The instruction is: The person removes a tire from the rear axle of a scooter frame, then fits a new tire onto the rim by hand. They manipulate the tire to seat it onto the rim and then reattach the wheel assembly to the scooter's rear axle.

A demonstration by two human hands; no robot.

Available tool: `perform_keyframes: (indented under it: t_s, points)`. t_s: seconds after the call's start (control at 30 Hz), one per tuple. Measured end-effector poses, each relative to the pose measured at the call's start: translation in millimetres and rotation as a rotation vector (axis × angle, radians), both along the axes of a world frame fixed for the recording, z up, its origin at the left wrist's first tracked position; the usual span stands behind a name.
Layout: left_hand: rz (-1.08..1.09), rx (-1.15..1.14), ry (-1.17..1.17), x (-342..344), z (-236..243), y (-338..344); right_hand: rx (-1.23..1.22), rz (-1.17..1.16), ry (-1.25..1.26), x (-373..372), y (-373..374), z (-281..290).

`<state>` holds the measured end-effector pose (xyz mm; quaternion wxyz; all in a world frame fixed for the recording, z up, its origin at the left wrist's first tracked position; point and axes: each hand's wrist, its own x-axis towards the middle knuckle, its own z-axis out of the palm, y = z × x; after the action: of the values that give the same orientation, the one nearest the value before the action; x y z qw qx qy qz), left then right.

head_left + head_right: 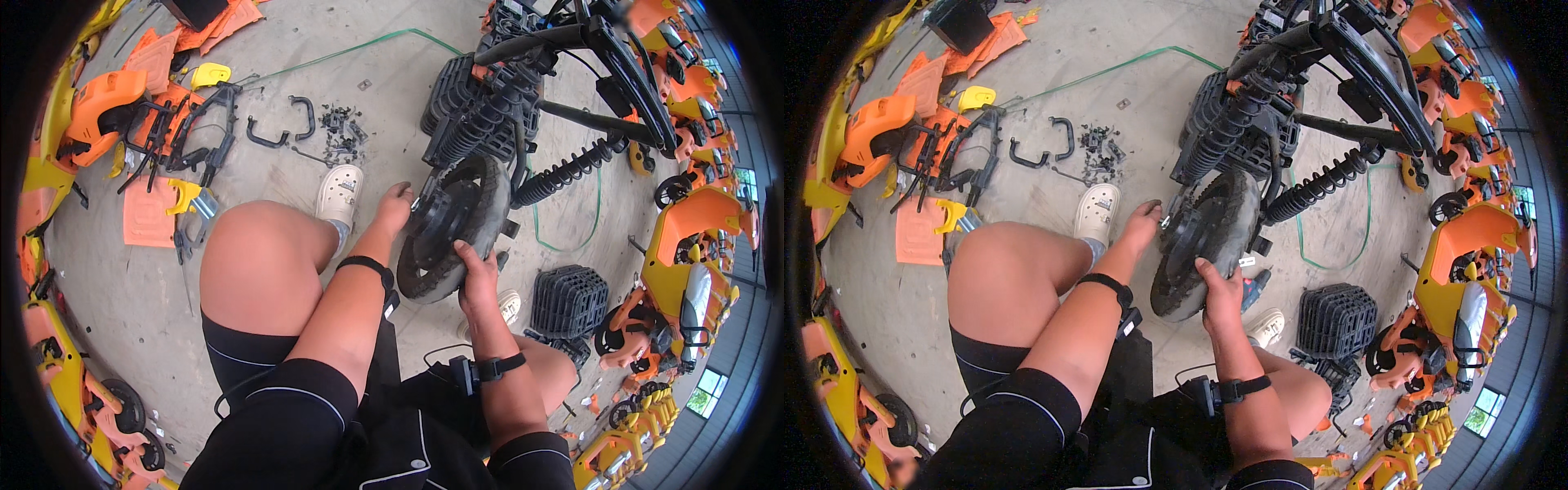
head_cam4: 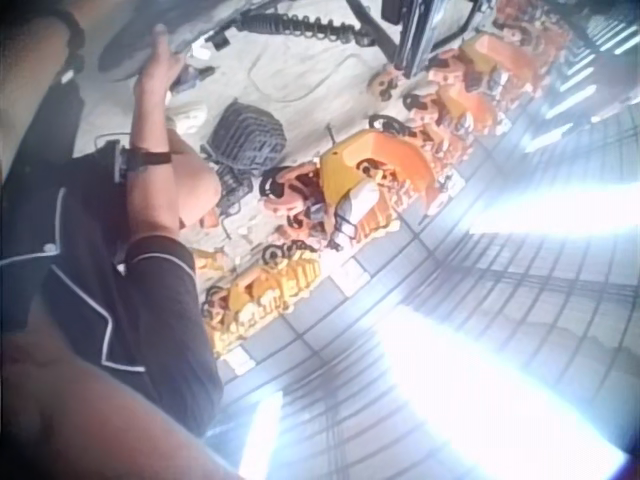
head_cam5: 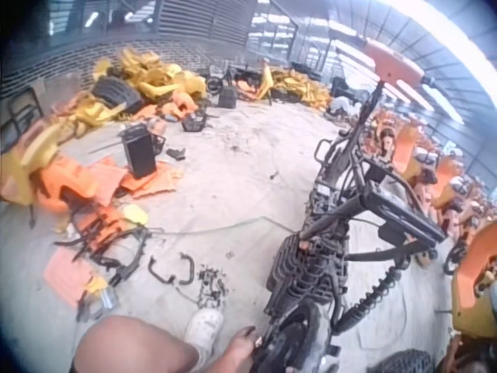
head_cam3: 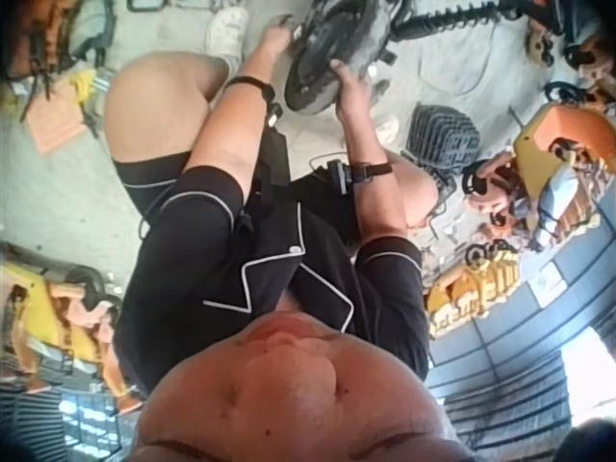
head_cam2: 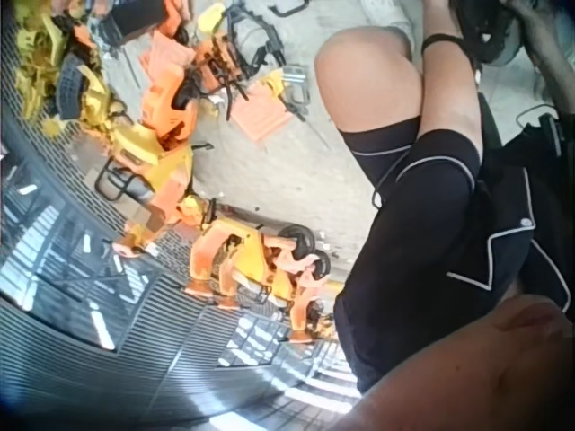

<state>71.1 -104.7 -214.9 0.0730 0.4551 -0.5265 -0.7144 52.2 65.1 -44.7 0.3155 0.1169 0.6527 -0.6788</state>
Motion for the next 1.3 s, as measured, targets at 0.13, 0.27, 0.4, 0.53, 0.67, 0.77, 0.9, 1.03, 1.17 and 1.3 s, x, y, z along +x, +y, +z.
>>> perform_keyframes:
  t_s: [0.13,0.27,0.4,0.53,0.67,0.77,0.9,1.03,1.17,1.3]
  points:
    - [-0.007,0.159,0.008,-4,-23,-4,0.021,0.014,0.017,2,2,-3]
    - [-0.122,0.126,0.011,0,-24,0,0.120,0.160,0.010,-9,8,1]
    - [-0.186,0.068,-0.049,-3,-11,-3,0.204,0.200,0.049,-14,3,2]
    - [-0.143,0.036,-0.108,-5,-21,-8,0.134,0.242,0.065,-11,-9,0]
    - [-0.125,0.088,-0.079,-6,-29,-13,0.127,0.242,0.083,-11,-10,-3]
    - [-0.101,0.083,-0.059,-6,-52,-15,0.143,0.273,0.099,-15,-13,2]
    - [-0.227,0.173,-0.089,-10,-32,-17,0.153,0.275,0.108,-18,-6,-1]
    - [-0.268,0.247,-0.062,-6,-32,-23,0.209,0.302,0.117,-18,-8,8]
    - [-0.255,0.190,-0.086,-7,-44,-29,0.169,0.281,0.089,-17,-11,12]
    - [-0.256,0.108,-0.137,-12,-19,-23,0.152,0.278,0.125,-18,-4,3]
